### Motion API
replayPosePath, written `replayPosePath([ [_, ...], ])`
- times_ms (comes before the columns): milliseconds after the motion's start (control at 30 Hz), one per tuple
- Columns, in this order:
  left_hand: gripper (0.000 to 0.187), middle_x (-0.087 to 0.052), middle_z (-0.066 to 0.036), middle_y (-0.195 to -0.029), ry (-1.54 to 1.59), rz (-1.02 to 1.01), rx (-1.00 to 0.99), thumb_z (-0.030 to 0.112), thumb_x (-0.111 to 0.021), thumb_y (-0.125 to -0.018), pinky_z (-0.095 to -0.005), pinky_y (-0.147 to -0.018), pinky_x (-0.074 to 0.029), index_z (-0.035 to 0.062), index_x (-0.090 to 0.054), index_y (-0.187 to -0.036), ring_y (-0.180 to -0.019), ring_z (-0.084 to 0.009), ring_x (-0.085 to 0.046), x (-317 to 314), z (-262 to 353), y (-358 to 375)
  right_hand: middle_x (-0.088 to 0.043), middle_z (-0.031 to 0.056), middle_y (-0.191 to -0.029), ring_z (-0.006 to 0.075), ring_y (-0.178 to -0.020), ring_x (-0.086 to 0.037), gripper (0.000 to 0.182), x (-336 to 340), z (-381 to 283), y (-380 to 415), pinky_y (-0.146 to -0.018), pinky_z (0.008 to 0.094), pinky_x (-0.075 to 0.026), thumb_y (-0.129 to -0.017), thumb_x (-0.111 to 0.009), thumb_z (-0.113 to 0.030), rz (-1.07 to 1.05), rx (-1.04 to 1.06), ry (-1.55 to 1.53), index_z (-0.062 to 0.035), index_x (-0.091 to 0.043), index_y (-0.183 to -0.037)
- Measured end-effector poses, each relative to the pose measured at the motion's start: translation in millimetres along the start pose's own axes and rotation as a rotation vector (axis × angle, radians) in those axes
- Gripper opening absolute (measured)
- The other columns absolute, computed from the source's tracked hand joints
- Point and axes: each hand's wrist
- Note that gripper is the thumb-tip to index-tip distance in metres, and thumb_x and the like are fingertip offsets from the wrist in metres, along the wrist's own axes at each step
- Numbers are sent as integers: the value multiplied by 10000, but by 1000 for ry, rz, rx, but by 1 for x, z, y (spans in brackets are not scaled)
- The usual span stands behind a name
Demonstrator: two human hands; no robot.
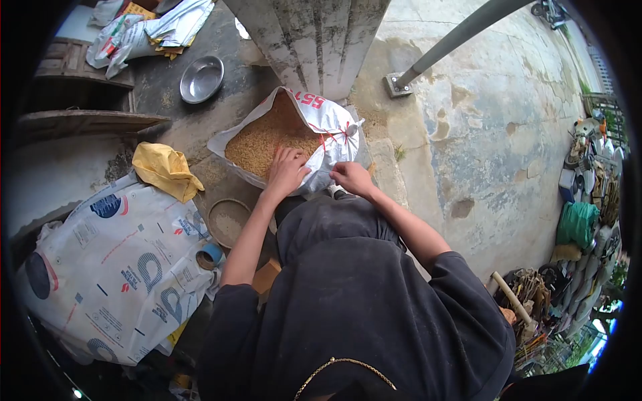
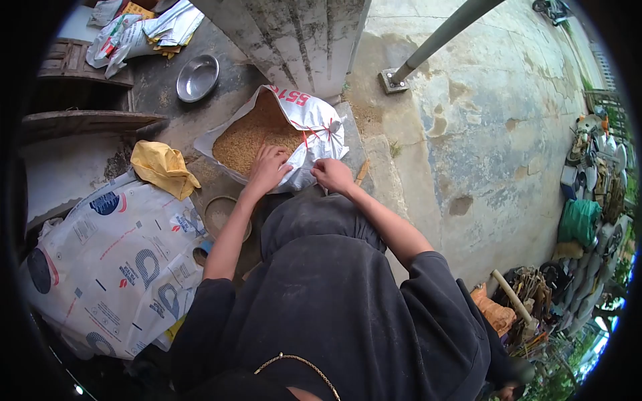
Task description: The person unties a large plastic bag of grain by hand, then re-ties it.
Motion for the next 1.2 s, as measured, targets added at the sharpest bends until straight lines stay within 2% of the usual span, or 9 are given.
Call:
replayPosePath([
  [167,167,-544,-90,-957,-99,59,367,194,-673,-800,-427,-894,-417,56,-621,-878,-1060,-283,-509,1,4,0,-654,84,-662,224,-650,-646,275,31,17,10,-623,365,-478,-841,-596,-308,-27,-42,-49,-43,-669,-825],
  [333,184,-634,-165,-921,53,-8,718,212,-627,-857,-483,-726,-481,34,-611,-901,-910,-371,-612,-9,4,-12,-636,79,-652,200,-607,-613,278,41,52,10,-600,347,-461,-845,-600,-298,-1,-1,-81,-27,-646,-804],
  [500,187,-647,-198,-840,149,16,700,201,-626,-849,-480,-719,-478,19,-607,-887,-845,-386,-628,-21,-15,-14,-656,88,-718,208,-662,-629,289,51,68,15,-624,346,-470,-850,-615,-317,50,-66,-142,-29,-644,-842],
  [633,180,-652,-205,-852,194,9,754,201,-623,-856,-476,-723,-483,24,-615,-882,-858,-388,-631,-19,-5,-17,-681,125,-897,266,-830,-653,376,32,29,5,-709,380,-491,-862,-622,-397,365,280,221,-35,-622,-965],
  [700,183,-654,-201,-850,221,15,755,205,-630,-849,-477,-722,-485,24,-618,-870,-846,-384,-634,-21,-10,-16,-682,142,-907,311,-861,-656,401,15,8,-11,-744,413,-497,-877,-594,-419,132,251,102,-35,-614,-993],
  [800,186,-661,-187,-847,247,-3,743,219,-643,-837,-469,-714,-488,35,-628,-857,-833,-369,-642,-23,-16,-16,-692,127,-905,262,-818,-670,407,-31,19,-49,-715,392,-504,-909,-566,-396,-70,234,241,-21,-593,-1064],
  [933,177,-676,-150,-833,190,-83,812,249,-661,-820,-448,-709,-491,77,-655,-860,-847,-333,-654,10,7,-19,-678,108,-711,249,-689,-671,341,-42,4,-56,-671,374,-506,-923,-548,-337,-176,186,167,-8,-635,-942],
  [1100,158,-681,-144,-830,29,35,751,243,-665,-806,-449,-727,-490,88,-680,-837,-863,-326,-657,-21,-4,-15,-634,90,-597,200,-566,-640,315,-19,1,-56,-570,338,-489,-919,-545,-265,-303,225,141,3,-653,-793],
  [1200,159,-680,-160,-846,-1,68,747,223,-659,-799,-462,-733,-491,69,-689,-827,-876,-338,-657,-23,4,-25,-531,33,-529,112,-465,-515,283,7,-1,-64,-475,276,-424,-927,-531,-205,-545,117,-56,10,-641,-781],
])
Point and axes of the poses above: each hand's wrist, its own y-axis away from the middle knuckle, its own x-axis out of the back of the hand, z = x × y
